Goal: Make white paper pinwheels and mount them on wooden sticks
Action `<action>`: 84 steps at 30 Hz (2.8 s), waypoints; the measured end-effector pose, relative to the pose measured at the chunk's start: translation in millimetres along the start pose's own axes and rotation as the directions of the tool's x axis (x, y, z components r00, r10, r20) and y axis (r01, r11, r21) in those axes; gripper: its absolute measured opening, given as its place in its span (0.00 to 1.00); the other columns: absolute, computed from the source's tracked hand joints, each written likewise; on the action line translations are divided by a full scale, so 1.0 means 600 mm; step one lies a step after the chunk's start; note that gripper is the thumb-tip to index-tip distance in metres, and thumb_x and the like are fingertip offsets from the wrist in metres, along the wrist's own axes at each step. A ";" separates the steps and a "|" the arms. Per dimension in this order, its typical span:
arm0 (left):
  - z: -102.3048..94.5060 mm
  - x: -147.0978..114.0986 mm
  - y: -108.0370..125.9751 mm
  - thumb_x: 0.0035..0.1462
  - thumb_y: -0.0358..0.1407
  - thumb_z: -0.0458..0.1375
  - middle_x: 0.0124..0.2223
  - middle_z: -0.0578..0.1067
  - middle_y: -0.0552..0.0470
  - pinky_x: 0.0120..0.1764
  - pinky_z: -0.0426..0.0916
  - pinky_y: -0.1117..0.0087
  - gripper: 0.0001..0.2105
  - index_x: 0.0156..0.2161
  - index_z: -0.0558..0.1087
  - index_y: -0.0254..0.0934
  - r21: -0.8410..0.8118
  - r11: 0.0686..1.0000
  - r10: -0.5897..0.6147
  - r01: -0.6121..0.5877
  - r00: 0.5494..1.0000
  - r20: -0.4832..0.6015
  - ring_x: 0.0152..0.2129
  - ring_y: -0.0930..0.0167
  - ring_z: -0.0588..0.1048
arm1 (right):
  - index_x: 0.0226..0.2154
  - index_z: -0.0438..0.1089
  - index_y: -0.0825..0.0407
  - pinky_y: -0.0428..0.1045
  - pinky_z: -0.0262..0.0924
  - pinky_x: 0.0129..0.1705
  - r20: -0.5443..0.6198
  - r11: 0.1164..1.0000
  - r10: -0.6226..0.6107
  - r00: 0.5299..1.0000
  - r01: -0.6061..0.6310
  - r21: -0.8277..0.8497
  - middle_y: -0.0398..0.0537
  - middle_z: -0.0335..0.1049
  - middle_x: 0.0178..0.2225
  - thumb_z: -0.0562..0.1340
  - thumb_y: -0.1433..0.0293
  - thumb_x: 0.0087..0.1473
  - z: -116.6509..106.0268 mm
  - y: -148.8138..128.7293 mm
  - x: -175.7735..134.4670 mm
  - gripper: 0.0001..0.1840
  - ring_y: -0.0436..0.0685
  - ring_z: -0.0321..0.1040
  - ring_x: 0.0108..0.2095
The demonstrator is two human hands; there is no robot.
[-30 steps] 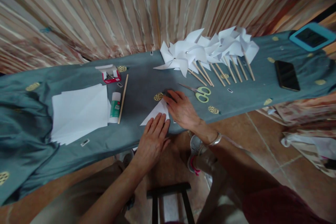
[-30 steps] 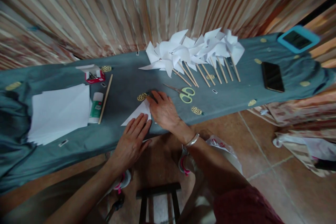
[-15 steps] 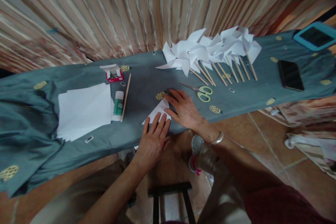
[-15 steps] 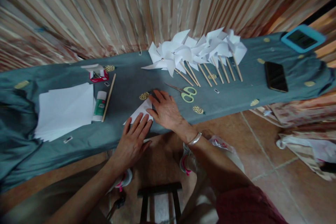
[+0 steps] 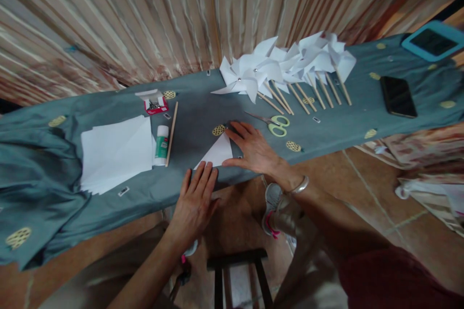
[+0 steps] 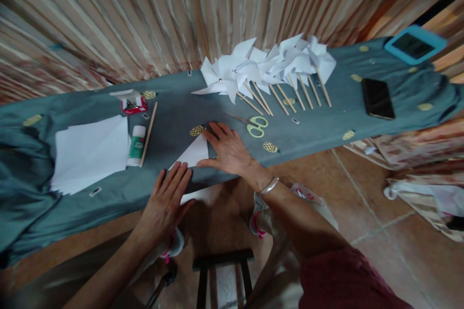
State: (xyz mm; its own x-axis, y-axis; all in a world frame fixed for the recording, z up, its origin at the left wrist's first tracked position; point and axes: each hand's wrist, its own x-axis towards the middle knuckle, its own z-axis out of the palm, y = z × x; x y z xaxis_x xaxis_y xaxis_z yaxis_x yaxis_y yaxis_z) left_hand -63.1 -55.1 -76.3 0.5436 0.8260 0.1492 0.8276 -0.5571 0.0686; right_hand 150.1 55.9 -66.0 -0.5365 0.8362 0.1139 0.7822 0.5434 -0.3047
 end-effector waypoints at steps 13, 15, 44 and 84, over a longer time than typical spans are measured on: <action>-0.022 -0.026 -0.019 0.62 0.31 0.50 0.63 0.65 0.34 0.59 0.53 0.43 0.23 0.62 0.59 0.29 -0.009 0.999 -0.039 0.039 0.999 0.001 0.60 0.54 0.63 | 0.63 0.55 0.55 0.69 0.52 0.59 0.066 0.998 -0.042 0.997 0.039 0.047 0.63 0.49 0.66 0.58 0.43 0.52 0.000 0.014 -0.005 0.46 0.73 0.45 0.65; -0.023 -0.029 -0.026 0.62 0.31 0.51 0.61 0.67 0.36 0.58 0.54 0.44 0.23 0.62 0.59 0.32 -0.048 0.998 -0.047 0.046 0.999 -0.023 0.59 0.55 0.65 | 0.63 0.55 0.54 0.70 0.51 0.59 0.055 0.996 -0.048 0.997 0.044 0.076 0.63 0.49 0.66 0.57 0.43 0.53 0.000 0.016 -0.007 0.45 0.73 0.44 0.65; -0.054 0.056 -0.055 0.58 0.47 0.54 0.54 0.74 0.40 0.55 0.65 0.57 0.25 0.55 0.71 0.32 -0.799 0.346 -0.614 0.491 0.763 0.203 0.51 0.59 0.72 | 0.47 0.70 0.54 0.57 0.68 0.47 -0.173 0.901 -0.324 0.930 0.359 0.244 0.55 0.73 0.48 0.55 0.79 0.58 -0.024 -0.043 -0.053 0.17 0.60 0.67 0.47; -0.065 0.106 -0.007 0.38 0.36 0.72 0.35 0.83 0.48 0.49 0.72 0.60 0.14 0.34 0.81 0.36 -0.817 -0.522 -0.484 0.243 0.704 0.519 0.33 0.66 0.80 | 0.53 0.68 0.47 0.54 0.70 0.50 -0.200 0.831 0.043 0.979 0.076 0.551 0.50 0.70 0.54 0.58 0.63 0.61 -0.030 -0.052 -0.040 0.18 0.57 0.69 0.53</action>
State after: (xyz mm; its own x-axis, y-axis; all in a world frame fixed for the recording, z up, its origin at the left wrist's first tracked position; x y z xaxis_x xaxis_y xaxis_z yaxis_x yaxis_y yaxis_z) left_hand -37.5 -3.5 -28.4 0.0549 0.8962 -0.4402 -0.4143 0.4216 0.8066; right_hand 144.2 20.2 -42.1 -0.4276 0.8569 0.2878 0.4345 0.4741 -0.7658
